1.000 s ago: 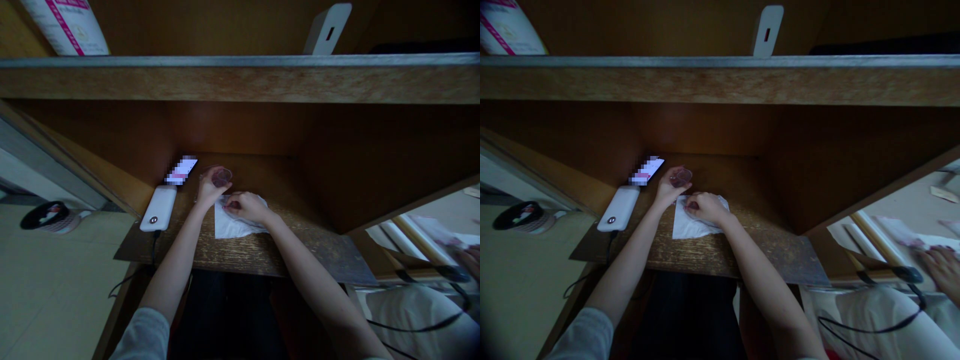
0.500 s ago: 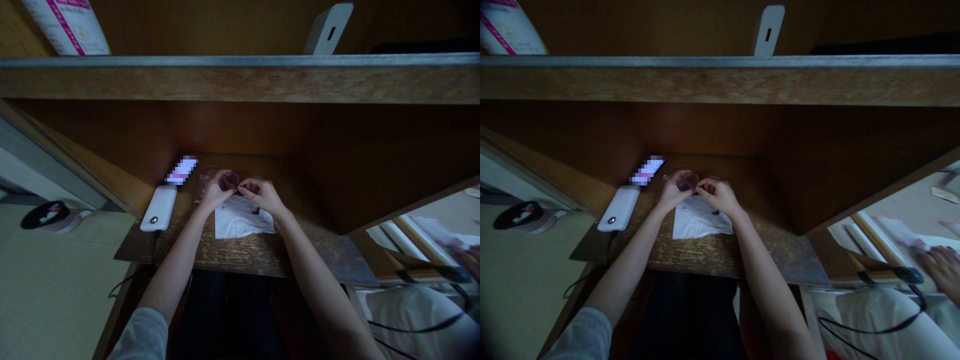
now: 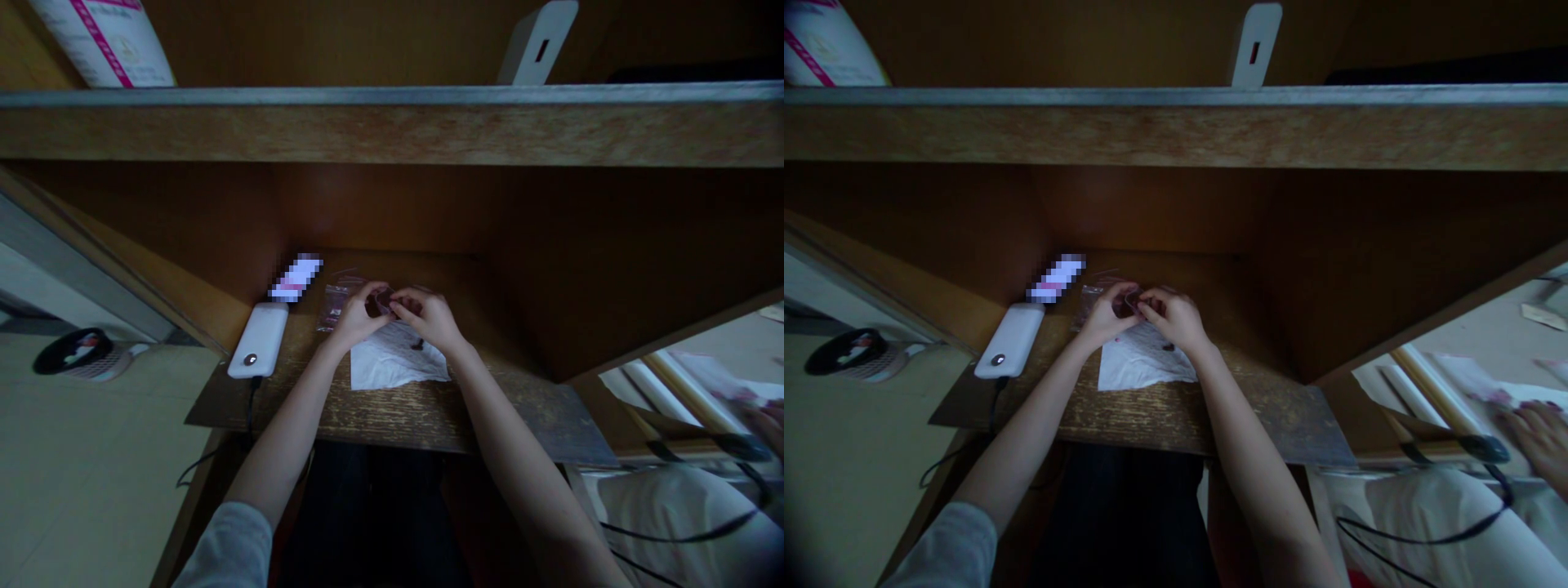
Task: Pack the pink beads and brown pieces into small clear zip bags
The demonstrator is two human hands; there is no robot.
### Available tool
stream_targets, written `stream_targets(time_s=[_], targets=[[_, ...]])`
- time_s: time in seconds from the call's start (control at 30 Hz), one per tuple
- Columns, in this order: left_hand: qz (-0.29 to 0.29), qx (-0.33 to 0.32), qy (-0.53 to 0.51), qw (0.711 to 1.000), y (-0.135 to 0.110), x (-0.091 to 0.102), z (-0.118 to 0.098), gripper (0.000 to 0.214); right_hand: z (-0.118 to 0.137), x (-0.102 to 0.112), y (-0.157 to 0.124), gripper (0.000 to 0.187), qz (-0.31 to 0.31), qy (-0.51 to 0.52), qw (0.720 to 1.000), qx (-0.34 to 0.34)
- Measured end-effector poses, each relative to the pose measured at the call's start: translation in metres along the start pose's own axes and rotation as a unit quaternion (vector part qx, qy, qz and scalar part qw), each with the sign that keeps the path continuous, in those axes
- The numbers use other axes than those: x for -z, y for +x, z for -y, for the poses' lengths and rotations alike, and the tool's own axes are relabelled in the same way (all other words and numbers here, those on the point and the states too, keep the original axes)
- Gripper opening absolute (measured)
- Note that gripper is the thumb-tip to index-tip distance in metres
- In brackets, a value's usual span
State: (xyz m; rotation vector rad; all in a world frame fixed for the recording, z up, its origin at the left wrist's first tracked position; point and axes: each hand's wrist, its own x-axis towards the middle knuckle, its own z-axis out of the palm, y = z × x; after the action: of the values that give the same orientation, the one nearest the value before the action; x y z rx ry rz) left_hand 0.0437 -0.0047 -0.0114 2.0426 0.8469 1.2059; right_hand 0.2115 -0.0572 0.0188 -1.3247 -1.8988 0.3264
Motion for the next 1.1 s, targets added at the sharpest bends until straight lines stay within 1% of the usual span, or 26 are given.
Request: stream_targets(time_s=[0.13, 0.23, 0.33, 0.4, 0.53, 0.6, 0.67, 0.8, 1.1], targets=[[-0.034, -0.007, 0.004, 0.999, 0.003, 0.004, 0.004, 0.048, 0.003, -0.002, 0.0, 0.022, -0.006, 0.005, 1.0, 0.006], [-0.069, 0.009, 0.01, 0.998, 0.005, 0.01, 0.006, 0.046, 0.006, -0.002, -0.001, 0.022, 0.008, 0.015, 1.0, 0.02], [-0.101, 0.03, -0.017, 0.994, 0.006, 0.014, 0.008, 0.048, 0.009, -0.007, -0.003, 0.021, 0.05, 0.013, 0.998, 0.033], [-0.116, 0.042, -0.034, 0.992, 0.007, 0.015, 0.01, 0.05, 0.011, -0.013, -0.005, 0.02, 0.091, -0.012, 0.995, 0.04], [-0.123, 0.052, -0.031, 0.991, 0.006, 0.016, 0.011, 0.05, 0.016, -0.03, -0.007, 0.022, 0.168, -0.103, 0.979, 0.055], [-0.121, 0.048, -0.018, 0.991, 0.006, 0.015, 0.013, 0.049, 0.017, -0.039, -0.008, 0.022, 0.191, -0.135, 0.97, 0.063], [-0.123, 0.042, -0.006, 0.992, 0.006, 0.015, 0.014, 0.049, 0.016, -0.045, -0.008, 0.022, 0.204, -0.145, 0.966, 0.071], [-0.122, 0.038, 0.0, 0.992, 0.006, 0.015, 0.015, 0.05, 0.012, -0.051, -0.008, 0.02, 0.211, -0.134, 0.965, 0.077], [-0.113, 0.05, -0.012, 0.992, 0.006, 0.015, 0.01, 0.049, 0.009, -0.052, -0.008, 0.017, 0.198, -0.114, 0.971, 0.063]])
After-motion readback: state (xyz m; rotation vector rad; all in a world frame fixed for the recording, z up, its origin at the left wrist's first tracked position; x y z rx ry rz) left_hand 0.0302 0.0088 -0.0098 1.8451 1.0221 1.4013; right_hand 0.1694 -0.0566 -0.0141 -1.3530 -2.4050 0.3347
